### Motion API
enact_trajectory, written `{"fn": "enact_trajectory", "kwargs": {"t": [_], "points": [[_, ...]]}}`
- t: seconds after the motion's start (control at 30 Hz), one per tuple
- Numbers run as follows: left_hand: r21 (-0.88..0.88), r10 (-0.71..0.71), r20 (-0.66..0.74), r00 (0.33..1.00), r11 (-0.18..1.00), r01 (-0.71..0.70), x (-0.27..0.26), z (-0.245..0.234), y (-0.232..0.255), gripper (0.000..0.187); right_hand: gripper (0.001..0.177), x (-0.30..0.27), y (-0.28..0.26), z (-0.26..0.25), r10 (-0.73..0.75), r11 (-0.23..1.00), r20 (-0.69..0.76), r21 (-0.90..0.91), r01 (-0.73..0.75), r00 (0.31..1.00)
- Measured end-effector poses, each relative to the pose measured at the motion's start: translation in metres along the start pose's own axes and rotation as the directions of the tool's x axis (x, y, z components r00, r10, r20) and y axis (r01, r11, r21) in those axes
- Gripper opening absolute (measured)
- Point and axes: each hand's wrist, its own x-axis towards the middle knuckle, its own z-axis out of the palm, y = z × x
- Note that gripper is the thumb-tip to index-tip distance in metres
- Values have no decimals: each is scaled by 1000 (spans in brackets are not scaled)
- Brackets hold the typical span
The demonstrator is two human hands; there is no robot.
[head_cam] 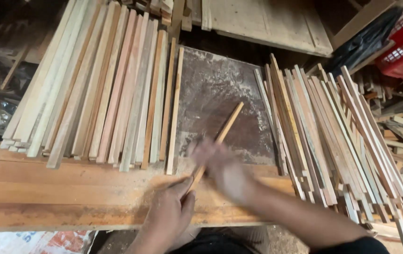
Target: The person smooths thin wooden sticks by rubbing them against a sanding block on a workbench. They handle the sticks one at a time, rubbing them back and forth to smooth the surface, then place them into a pile on the right.
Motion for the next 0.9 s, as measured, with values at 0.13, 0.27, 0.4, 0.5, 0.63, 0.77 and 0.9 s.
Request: {"fn": "enact_trajectory", "kwargs": {"t": [0.13,0.27,0.4,0.5,0.63,0.77,0.9], "points": [[57,212,-85,974,977,-207,-3,5,-3,42,37,-9,-8,-6,79,793,281,-600,110,956],[58,-105,98,990,993,100,-10,-19,38,33,88,123,67,-78,-187,602,-40,-794,82,982],[-203,-256,306,917,924,326,-3,-31,45,21,46,165,103,-97,-495,429,100,-836,343,863],[-427,-246,349,904,817,388,-1,-31,40,16,64,154,102,-100,-388,526,-90,-839,140,917],[-391,-163,285,945,880,270,-1,-23,25,16,39,175,127,-114,-808,127,90,-938,321,583],[-474,-156,224,962,845,248,4,-13,9,17,28,187,131,-121,-959,156,-25,-878,452,283],[-297,-305,240,921,881,369,-10,-35,53,23,40,141,76,-84,-742,202,18,-947,249,671]]}}
